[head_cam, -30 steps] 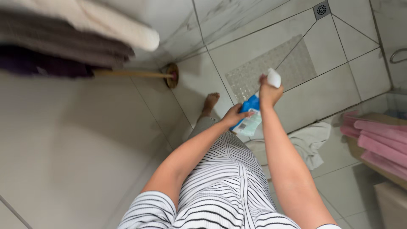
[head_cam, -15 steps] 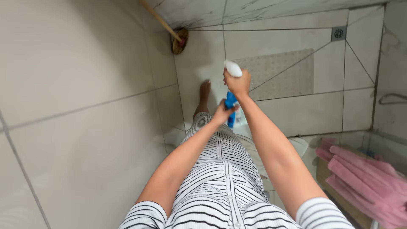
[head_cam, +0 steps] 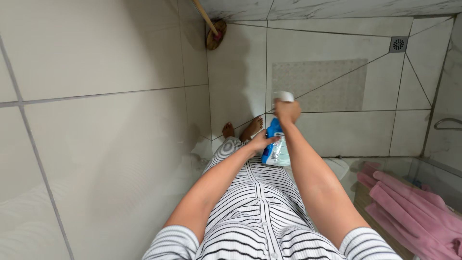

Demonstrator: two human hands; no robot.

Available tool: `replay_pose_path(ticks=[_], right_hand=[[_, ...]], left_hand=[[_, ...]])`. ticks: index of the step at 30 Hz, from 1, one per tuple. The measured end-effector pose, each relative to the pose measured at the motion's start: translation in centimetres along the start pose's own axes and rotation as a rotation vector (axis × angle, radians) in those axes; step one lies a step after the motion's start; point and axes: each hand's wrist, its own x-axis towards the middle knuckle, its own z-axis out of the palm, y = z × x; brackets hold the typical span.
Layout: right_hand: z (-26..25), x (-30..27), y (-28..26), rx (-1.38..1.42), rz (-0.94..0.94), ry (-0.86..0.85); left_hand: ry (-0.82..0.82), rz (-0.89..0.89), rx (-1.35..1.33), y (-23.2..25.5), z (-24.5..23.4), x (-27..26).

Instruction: The person organizes toiletries in a shower caddy, wipes a window sill with a cloth, and sprays a cleaning solution on the shower floor.

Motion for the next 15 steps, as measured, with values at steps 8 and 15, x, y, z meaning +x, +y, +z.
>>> replay_pose_path(ticks=[8, 15], right_hand=[[-8.5, 4.0, 12.4, 0.748, 0.343, 0.154], [-12.6, 4.2, 17.3, 1.066, 0.358, 0.239]], left_hand=[[-0.214, -0.043, 0.366, 0.4, 7.1, 2.5], [-0.329, -0.021, 0.623, -0.3, 10.4, 4.8]])
